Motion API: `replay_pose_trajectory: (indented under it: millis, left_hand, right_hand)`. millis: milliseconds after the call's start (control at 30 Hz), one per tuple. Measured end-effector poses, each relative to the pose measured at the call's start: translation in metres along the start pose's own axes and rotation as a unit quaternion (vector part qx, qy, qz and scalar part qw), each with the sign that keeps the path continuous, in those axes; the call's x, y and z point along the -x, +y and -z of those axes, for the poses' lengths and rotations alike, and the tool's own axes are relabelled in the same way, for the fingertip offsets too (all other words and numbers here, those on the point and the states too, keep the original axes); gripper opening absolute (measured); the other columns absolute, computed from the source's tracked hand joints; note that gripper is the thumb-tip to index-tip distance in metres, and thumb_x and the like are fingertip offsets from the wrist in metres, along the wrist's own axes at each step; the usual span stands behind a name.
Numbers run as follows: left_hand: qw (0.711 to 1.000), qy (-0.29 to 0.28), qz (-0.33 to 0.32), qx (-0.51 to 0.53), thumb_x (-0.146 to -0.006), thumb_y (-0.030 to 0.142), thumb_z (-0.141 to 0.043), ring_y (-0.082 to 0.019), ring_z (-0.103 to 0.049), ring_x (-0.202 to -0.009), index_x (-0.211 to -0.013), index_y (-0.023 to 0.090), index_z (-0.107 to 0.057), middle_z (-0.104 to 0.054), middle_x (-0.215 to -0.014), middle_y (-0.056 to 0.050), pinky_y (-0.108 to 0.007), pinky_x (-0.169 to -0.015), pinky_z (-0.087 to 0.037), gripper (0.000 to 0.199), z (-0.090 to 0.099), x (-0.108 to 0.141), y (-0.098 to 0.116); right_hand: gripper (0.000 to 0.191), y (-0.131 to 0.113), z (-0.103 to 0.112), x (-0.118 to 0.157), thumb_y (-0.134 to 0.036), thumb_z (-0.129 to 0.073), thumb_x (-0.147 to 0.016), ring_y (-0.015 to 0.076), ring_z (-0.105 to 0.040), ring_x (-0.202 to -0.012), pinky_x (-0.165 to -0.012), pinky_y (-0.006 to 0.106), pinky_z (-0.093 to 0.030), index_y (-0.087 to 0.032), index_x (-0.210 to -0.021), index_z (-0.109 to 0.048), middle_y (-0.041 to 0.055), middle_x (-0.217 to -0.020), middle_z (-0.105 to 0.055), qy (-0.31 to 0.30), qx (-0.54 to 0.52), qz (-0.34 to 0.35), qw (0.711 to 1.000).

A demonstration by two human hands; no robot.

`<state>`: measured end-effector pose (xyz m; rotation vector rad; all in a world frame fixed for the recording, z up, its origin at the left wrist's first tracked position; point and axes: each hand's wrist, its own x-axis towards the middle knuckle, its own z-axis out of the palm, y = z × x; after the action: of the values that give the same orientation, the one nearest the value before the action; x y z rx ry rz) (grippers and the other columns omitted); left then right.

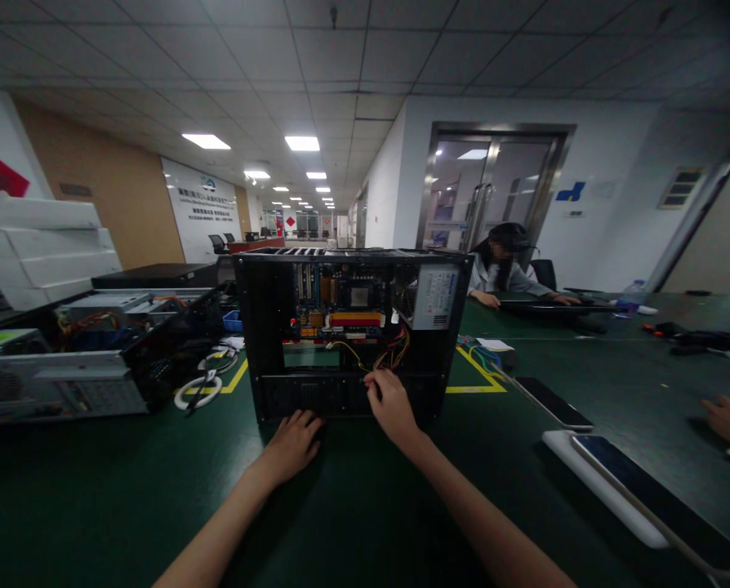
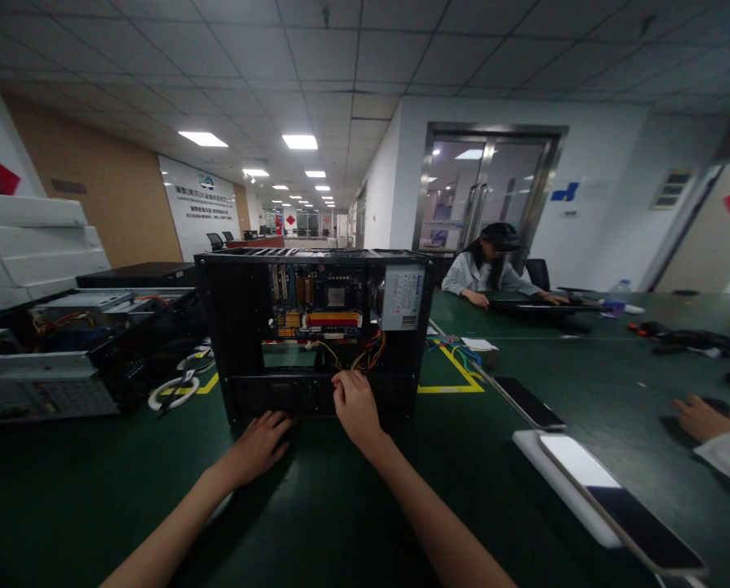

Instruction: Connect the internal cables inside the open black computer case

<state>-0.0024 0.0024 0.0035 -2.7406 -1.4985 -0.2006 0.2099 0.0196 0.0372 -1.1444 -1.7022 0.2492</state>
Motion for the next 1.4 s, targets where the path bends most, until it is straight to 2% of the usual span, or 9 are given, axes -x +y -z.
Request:
replay_pose_trajectory:
  millis: [100,200,433,667,833,1000,1100,1233,1400]
  left_hand:
    - [1.000,0.003,0.001,-0.007,-0.076,0.024,-0.038,-0.021,-0.038,-0.101,-0.111,0.026,-0.039,-0.043,-0.108,-0.004,-0.036,-0.083,-0.033,0.035,0.000,0.000,0.000]
    - [1.000,0.005,0.005,-0.009,-0.076,0.023,-0.038,-0.021,-0.038,-0.102,-0.111,0.027,-0.039,-0.043,-0.108,-0.004,-0.036,-0.083,-0.033,0.036,-0.001,-0.001,0.000]
    - [1.000,0.000,0.006,0.004,-0.078,0.026,-0.037,-0.021,-0.037,-0.103,-0.111,0.027,-0.039,-0.043,-0.109,-0.004,-0.037,-0.084,-0.032,0.034,-0.003,-0.001,-0.001]
    - [1.000,-0.003,0.012,0.007,-0.077,0.024,-0.037,-0.020,-0.037,-0.103,-0.113,0.028,-0.038,-0.043,-0.109,-0.003,-0.037,-0.085,-0.032,0.036,0.000,0.000,0.001]
    - [1.000,-0.004,0.011,0.008,-0.077,0.025,-0.037,-0.021,-0.038,-0.102,-0.112,0.027,-0.039,-0.044,-0.108,-0.003,-0.036,-0.084,-0.032,0.036,0.001,0.000,0.002]
    - [1.000,0.003,0.005,-0.002,-0.076,0.025,-0.038,-0.021,-0.039,-0.101,-0.110,0.026,-0.040,-0.044,-0.107,-0.004,-0.037,-0.083,-0.033,0.034,-0.001,0.000,0.001]
    - [1.000,0.002,0.008,-0.004,-0.077,0.025,-0.039,-0.022,-0.038,-0.103,-0.111,0.026,-0.040,-0.043,-0.109,-0.004,-0.038,-0.085,-0.032,0.035,-0.003,0.000,0.000]
    - [1.000,-0.004,0.011,0.002,-0.077,0.026,-0.038,-0.022,-0.037,-0.105,-0.112,0.027,-0.039,-0.043,-0.110,-0.004,-0.038,-0.086,-0.032,0.034,-0.003,0.000,0.000]
    - [1.000,-0.009,0.012,0.004,-0.078,0.026,-0.037,-0.022,-0.038,-0.104,-0.111,0.027,-0.039,-0.043,-0.110,-0.004,-0.038,-0.085,-0.033,0.034,0.001,0.001,0.002]
  right_hand:
    - [0.017,0.002,-0.002,0.018,-0.009,-0.038,-0.074,0.0179,-0.046,-0.083,-0.080,0.034,-0.034,-0.016,-0.077,-0.053,0.0056,-0.077,-0.053,-0.030,0.126,0.104,0.986]
    - [0.017,0.005,-0.004,0.028,-0.009,-0.038,-0.076,0.0166,-0.045,-0.084,-0.080,0.032,-0.034,-0.015,-0.082,-0.052,0.0057,-0.080,-0.053,-0.067,0.211,0.162,0.962]
    - [0.014,0.013,-0.011,0.037,-0.015,-0.038,-0.079,0.0148,-0.047,-0.081,-0.074,0.028,-0.036,-0.017,-0.084,-0.051,0.0041,-0.082,-0.053,-0.209,0.288,0.150,0.923]
    - [0.016,0.015,-0.019,0.046,-0.017,-0.037,-0.080,0.0147,-0.048,-0.086,-0.078,0.027,-0.036,-0.016,-0.085,-0.052,0.0051,-0.088,-0.054,-0.292,0.283,0.140,0.903]
    - [0.017,0.013,-0.017,0.044,-0.017,-0.036,-0.080,0.0143,-0.049,-0.083,-0.075,0.027,-0.038,-0.016,-0.087,-0.051,0.0051,-0.087,-0.054,-0.286,0.267,0.139,0.910]
    - [0.017,-0.002,-0.002,0.025,-0.014,-0.036,-0.080,0.0125,-0.050,-0.082,-0.076,0.025,-0.038,-0.017,-0.089,-0.050,0.0038,-0.085,-0.054,-0.228,0.189,0.142,0.945]
    - [0.020,-0.013,0.010,0.003,-0.014,-0.034,-0.080,0.0118,-0.050,-0.084,-0.076,0.024,-0.037,-0.018,-0.092,-0.050,0.0037,-0.087,-0.054,-0.178,0.143,0.136,0.964]
    - [0.019,-0.016,0.018,-0.034,-0.014,-0.036,-0.079,0.0110,-0.051,-0.080,-0.073,0.023,-0.037,-0.018,-0.090,-0.051,0.0033,-0.087,-0.054,-0.140,0.126,0.128,0.974]
    - [0.018,-0.009,0.012,-0.079,-0.014,-0.039,-0.077,0.0106,-0.052,-0.076,-0.069,0.021,-0.035,-0.017,-0.088,-0.053,0.0035,-0.085,-0.057,-0.169,0.144,0.103,0.970]
